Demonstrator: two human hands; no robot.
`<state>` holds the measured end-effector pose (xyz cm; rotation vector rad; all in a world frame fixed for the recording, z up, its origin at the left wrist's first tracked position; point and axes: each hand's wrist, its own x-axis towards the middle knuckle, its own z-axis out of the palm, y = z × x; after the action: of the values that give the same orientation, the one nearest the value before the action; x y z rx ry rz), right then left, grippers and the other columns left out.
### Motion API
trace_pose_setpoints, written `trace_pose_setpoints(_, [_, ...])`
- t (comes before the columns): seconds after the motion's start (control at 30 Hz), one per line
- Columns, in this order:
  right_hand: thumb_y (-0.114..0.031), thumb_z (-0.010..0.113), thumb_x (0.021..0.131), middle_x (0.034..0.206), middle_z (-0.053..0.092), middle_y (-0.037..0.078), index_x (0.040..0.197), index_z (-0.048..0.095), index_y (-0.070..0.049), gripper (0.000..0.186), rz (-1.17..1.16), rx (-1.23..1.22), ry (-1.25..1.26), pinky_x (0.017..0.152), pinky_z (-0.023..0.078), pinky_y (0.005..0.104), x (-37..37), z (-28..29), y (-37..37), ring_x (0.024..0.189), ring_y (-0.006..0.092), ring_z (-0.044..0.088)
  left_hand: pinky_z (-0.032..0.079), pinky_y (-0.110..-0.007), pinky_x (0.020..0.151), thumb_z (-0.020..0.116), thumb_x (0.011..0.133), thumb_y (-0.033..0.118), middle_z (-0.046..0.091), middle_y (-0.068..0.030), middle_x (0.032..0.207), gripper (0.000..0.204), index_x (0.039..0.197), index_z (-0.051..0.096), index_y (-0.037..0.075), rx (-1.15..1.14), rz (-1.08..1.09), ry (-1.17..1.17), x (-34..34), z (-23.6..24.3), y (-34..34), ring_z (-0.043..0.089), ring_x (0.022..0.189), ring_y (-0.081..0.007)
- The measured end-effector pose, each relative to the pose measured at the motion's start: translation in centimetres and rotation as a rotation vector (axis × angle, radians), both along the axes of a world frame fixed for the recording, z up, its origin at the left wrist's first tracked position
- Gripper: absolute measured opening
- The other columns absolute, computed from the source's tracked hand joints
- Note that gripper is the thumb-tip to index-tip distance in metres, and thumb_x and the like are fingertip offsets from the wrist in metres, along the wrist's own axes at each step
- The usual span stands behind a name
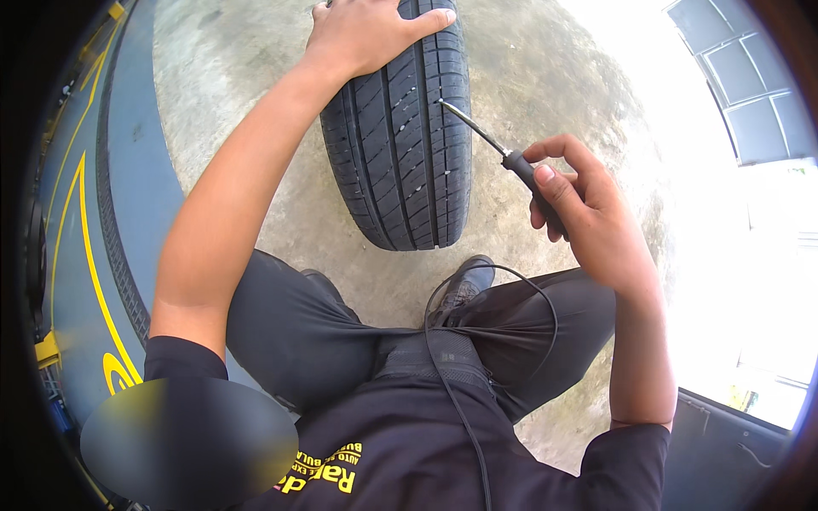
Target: The person uses a screwdriver to remove a small object from the tire tread. They repeatedly probe and scrape the tire surface to extract the object.
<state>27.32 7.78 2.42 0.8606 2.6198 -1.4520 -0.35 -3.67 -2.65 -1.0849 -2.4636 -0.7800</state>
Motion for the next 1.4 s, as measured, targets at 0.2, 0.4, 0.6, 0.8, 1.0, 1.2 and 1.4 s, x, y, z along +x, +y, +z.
trace_pose_setpoints(0.2, [-0.027, 0.063, 0.107, 0.068, 0.064, 0.004, 0.122, 0.066, -0.010, 0.023, 0.084, 0.323, -0.066, 0.063, 0.045, 0.0305, -0.9, 1.3, -0.9, 0.066, 0.0098, 0.059, 0.027, -0.067, 0.121, 0.059, 0.092, 0.067, 0.044, -0.0140, 0.163, 0.076, 0.151, 0.055, 0.018, -0.005, 0.004, 0.020, 0.8, -0.2, 0.2, 0.032, 0.152, -0.0465])
trace_pose_setpoints(0.4, [-0.027, 0.064, 0.106, 0.065, 0.062, 0.006, 0.120, 0.068, -0.011, 0.022, 0.191, 0.549, -0.107, 0.063, 0.044, 0.0330, -0.9, 4.0, -0.6, 0.062, 0.0129, 0.059, 0.025, -0.070, 0.121, 0.057, 0.094, 0.067, 0.043, -0.0140, 0.164, 0.077, 0.153, 0.054, 0.017, -0.024, -0.007, 0.010, 2.4, 0.5, 0.8, 0.033, 0.152, -0.0461])
trace_pose_setpoints(0.6, [-0.025, 0.066, 0.104, 0.064, 0.059, 0.007, 0.119, 0.068, -0.011, 0.020, 0.184, 0.648, -0.181, 0.062, 0.042, 0.0360, -0.2, 5.4, -0.1, 0.060, 0.0162, 0.053, 0.025, -0.070, 0.121, 0.054, 0.096, 0.064, 0.043, -0.0141, 0.164, 0.075, 0.154, 0.052, 0.016, -0.045, -0.018, 0.026, 3.0, 0.6, 1.3, 0.035, 0.151, -0.0450])
trace_pose_setpoints(0.8, [-0.024, 0.065, 0.104, 0.068, 0.058, 0.009, 0.119, 0.066, -0.010, 0.021, 0.210, 0.772, -0.232, 0.068, 0.043, 0.0384, -0.1, 5.9, -0.8, 0.066, 0.0204, 0.053, 0.024, -0.072, 0.121, 0.053, 0.098, 0.061, 0.043, -0.0153, 0.164, 0.070, 0.152, 0.055, 0.016, -0.053, 0.014, 0.072, 4.1, 0.2, 2.5, 0.037, 0.150, -0.0447])
trace_pose_setpoints(1.0, [-0.026, 0.067, 0.103, 0.076, 0.060, 0.010, 0.123, 0.065, -0.012, 0.024, 0.200, 0.821, -0.242, 0.079, 0.046, 0.0416, 1.5, 6.3, -1.6, 0.074, 0.0254, 0.057, 0.021, -0.069, 0.123, 0.056, 0.097, 0.051, 0.041, -0.0208, 0.163, 0.061, 0.147, 0.059, 0.016, -0.385, -0.183, 0.062, 3.0, 5.5, 4.8, 0.032, 0.152, -0.0483])
trace_pose_setpoints(1.2, [-0.019, 0.064, 0.103, 0.072, 0.063, 0.016, 0.120, 0.063, -0.008, 0.020, 0.200, 0.799, -0.120, 0.078, 0.047, 0.0450, 2.5, 5.5, -1.6, 0.071, 0.0333, 0.062, 0.018, -0.068, 0.126, 0.053, 0.096, 0.044, 0.038, -0.0201, 0.166, 0.061, 0.148, 0.055, 0.012, -0.299, -0.278, -0.048, 1.3, 4.1, 7.4, 0.029, 0.156, -0.0459])
trace_pose_setpoints(1.4, [-0.019, 0.065, 0.102, 0.073, 0.063, 0.015, 0.120, 0.063, -0.009, 0.020, 0.158, 0.806, -0.182, 0.078, 0.048, 0.0450, 3.3, 5.5, -1.2, 0.073, 0.0340, 0.062, 0.017, -0.075, 0.122, 0.049, 0.098, 0.044, 0.046, -0.0152, 0.163, 0.059, 0.146, 0.060, 0.012, -0.486, -0.278, -0.050, 3.5, 5.4, 8.9, 0.034, 0.154, -0.0419])
